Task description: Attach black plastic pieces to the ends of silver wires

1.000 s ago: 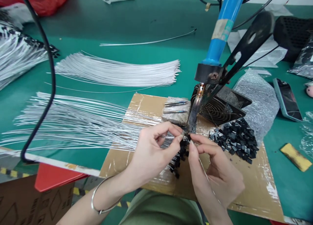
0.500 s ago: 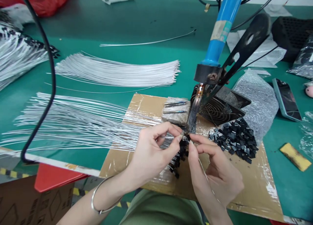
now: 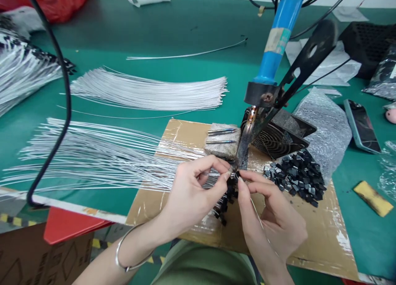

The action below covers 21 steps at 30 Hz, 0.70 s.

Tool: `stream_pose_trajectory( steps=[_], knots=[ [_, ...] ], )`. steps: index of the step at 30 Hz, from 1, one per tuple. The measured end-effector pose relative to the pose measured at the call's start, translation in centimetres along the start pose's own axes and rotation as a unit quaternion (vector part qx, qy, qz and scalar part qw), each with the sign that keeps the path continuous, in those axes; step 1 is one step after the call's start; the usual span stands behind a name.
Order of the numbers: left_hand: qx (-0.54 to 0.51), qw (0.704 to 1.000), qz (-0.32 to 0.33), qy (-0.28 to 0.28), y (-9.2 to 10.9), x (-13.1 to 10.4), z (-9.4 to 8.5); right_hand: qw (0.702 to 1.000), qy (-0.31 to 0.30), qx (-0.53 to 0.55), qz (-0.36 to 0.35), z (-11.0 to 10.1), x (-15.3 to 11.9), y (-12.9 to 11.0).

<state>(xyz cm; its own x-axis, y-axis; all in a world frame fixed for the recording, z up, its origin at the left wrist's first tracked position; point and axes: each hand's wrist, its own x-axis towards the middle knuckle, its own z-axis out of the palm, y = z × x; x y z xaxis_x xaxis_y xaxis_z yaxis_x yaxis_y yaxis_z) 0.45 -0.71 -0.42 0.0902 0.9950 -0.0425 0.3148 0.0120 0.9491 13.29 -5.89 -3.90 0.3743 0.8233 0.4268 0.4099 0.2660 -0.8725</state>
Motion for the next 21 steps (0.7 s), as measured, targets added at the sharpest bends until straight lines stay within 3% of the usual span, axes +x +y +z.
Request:
stream_pose_trajectory(
  steps=[9, 17, 21],
  knots=[
    [0.006, 1.000, 0.013, 0.005, -0.1, 0.1, -0.1, 1.000, -0.003, -0.002, -0.012, -0.2, -0.1, 0.1],
    [0.003, 1.000, -0.011, -0.010, -0.1, 0.2, -0.2, 0.997, -0.005, 0.042, 0.071, -0.1, 0.0, -0.1],
    [0.012, 1.000, -0.022, -0.018, -0.4, 0.1, -0.4, 0.988, 0.064, -0.019, 0.136, -1.2, 0.2, 0.3]
  ],
)
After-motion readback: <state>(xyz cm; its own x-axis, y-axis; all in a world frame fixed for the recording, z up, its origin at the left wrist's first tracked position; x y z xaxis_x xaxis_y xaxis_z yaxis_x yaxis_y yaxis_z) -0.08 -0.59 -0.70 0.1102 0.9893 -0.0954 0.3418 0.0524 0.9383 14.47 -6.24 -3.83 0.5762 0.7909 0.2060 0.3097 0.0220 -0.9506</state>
